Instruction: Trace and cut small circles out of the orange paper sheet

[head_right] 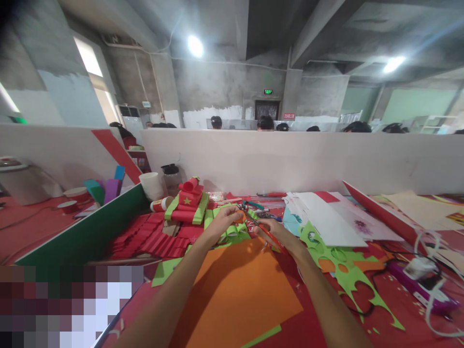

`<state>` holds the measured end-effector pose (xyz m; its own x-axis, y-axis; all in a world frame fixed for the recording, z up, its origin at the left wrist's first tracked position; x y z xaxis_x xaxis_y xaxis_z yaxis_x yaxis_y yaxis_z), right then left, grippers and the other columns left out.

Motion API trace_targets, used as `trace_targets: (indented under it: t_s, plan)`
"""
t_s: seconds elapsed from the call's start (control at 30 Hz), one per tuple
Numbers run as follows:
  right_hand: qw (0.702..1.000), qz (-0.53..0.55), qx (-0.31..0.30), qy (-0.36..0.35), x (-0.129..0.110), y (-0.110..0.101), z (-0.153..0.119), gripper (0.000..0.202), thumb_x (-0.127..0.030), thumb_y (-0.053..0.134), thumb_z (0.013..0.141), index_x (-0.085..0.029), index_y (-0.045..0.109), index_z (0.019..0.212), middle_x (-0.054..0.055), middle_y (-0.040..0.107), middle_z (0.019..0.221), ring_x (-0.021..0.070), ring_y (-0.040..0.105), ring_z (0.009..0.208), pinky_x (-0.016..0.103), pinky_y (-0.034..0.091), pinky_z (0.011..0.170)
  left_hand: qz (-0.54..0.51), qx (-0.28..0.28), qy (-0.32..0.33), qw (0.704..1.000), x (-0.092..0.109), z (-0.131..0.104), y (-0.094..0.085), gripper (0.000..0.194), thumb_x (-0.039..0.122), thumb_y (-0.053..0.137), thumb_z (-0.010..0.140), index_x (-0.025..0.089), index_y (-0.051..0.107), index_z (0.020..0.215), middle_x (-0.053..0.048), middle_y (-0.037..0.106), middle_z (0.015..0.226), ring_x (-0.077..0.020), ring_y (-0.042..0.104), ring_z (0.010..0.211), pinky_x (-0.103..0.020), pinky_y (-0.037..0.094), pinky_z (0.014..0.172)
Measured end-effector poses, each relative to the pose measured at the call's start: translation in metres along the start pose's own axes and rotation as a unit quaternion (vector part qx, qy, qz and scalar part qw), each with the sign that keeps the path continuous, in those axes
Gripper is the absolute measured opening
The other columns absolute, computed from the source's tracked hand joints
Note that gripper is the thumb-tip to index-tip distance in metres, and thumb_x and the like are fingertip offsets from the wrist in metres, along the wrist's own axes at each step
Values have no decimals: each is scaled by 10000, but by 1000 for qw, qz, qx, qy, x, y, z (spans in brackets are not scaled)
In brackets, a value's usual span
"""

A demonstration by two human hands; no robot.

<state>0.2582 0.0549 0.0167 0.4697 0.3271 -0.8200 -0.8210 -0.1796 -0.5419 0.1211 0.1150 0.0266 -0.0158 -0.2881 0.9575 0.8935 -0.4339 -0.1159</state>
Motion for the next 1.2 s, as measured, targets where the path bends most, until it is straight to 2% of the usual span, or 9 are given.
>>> trace_targets:
  t_s: [0.27,0.43,0.6,0.77,1.2]
  plan:
    - [999,-29,3,-23,-7,-2,-1,418,-576,561,886,-166,640,903,18,581,790,152,560,627,248,495,566,-11,2,-21,1000,-3,0,-1,202,352,619,738,178,532,686,17,546,692,-143,558,705,-247,418,640]
    - [1000,9,-22,-3,-3,3,0,448,-589,590,860,-158,643,971,22,600,813,158,591,600,259,512,537,-17,9,-28,999,-5,1,-2,215,350,632,719,178,516,661,15,539,662,-144,554,692,-246,416,626]
    - [1000,0,-14,-4,-1,0,2,411,-566,619,847,-158,645,889,25,615,793,162,603,580,256,502,520,-13,6,-27,1000,-7,1,-2,221,359,637,723,177,526,663,7,557,672,-142,554,686,-247,421,620]
    - [1000,23,-17,8,-1,3,2,443,-594,626,824,-161,650,911,23,623,797,157,583,579,260,506,509,-5,6,-25,1000,-6,1,-2,236,380,640,727,179,533,663,4,558,673,-151,568,700,-248,425,617]
    - [999,-31,-8,-16,-1,-2,4,448,-611,599,840,-164,603,796,-7,565,693,133,518,528,234,404,466,-8,-2,-26,1000,-6,0,-1,209,357,627,742,179,545,670,13,557,682,-143,549,700,-247,415,636]
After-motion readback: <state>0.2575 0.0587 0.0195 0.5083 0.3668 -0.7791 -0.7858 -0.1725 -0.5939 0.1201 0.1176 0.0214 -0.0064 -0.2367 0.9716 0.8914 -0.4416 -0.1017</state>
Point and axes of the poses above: each hand's wrist, its own z-axis towards the middle knuckle, its own y-axis out of the palm, x = y × z, the point moved 9 cm from there along z, towards the middle knuckle
